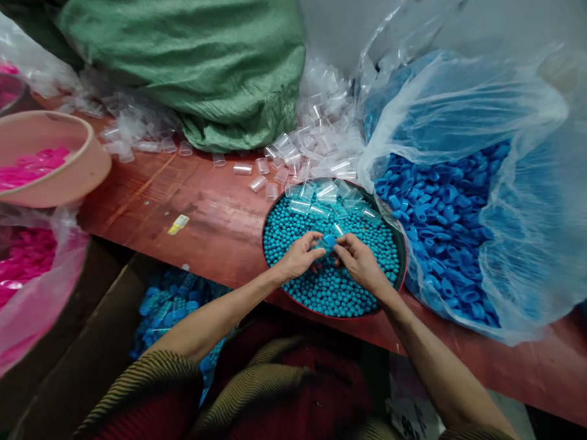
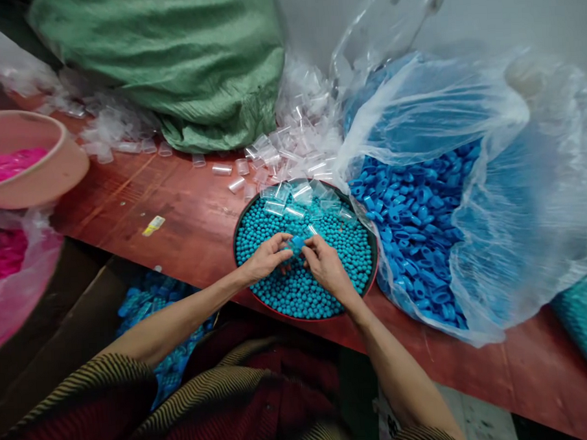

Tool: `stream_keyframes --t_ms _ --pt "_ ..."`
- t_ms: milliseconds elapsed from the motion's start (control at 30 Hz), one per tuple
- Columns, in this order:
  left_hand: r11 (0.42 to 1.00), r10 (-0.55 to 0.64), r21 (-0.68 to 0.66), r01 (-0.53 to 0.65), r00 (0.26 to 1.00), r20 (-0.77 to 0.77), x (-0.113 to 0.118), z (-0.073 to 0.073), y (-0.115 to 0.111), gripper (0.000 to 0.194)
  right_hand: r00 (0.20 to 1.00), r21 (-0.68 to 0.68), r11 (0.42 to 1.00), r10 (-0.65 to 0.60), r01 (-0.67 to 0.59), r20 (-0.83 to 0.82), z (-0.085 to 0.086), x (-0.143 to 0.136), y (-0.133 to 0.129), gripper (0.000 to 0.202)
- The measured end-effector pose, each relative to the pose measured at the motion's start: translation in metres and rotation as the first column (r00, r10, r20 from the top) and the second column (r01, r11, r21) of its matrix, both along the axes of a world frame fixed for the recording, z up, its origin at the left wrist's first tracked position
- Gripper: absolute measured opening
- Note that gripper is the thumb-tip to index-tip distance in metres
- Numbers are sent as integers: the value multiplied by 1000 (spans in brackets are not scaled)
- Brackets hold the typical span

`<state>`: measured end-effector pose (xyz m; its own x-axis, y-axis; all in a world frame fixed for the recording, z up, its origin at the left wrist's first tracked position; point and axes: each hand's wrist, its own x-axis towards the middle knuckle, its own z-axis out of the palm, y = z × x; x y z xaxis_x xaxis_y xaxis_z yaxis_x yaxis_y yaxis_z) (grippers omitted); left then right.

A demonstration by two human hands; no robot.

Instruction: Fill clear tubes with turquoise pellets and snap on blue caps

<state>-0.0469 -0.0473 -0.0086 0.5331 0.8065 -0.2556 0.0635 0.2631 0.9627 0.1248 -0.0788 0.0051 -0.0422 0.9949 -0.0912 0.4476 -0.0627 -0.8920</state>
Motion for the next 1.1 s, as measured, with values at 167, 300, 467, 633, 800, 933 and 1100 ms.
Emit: stream_keyframes --t_ms 167,300,467,633,800,933,1100 --pt "997 73 -15 -72 996 52 1 0 -6 49 993 27 995 -98 100 -68 -2 -16 0 20" --pt "995 91 -45 -89 994 59 0 -2 -6 55 995 53 994 -92 93 -27 2 -14 0 20" --pt "999 50 12 -51 998 43 0 -4 -8 59 997 118 991 -63 58 39 4 -13 -1 20" --pt "996 78 -58 -72 991 113 2 1 -11 62 998 133 990 -54 49 38 4 -12 -5 20" --pt "992 106 -82 -100 991 78 3 4 -15 44 998 114 993 -27 20 59 -1 -15 -12 23" --pt "986 144 -96 -139 988 48 -1 3 -15 33 993 119 987 95 -104 75 -2 -10 -13 22" --pt "997 -31 -64 33 999 32 -8 5 -9 38 980 -5 987 158 -160 -124 7 11 -9 24"
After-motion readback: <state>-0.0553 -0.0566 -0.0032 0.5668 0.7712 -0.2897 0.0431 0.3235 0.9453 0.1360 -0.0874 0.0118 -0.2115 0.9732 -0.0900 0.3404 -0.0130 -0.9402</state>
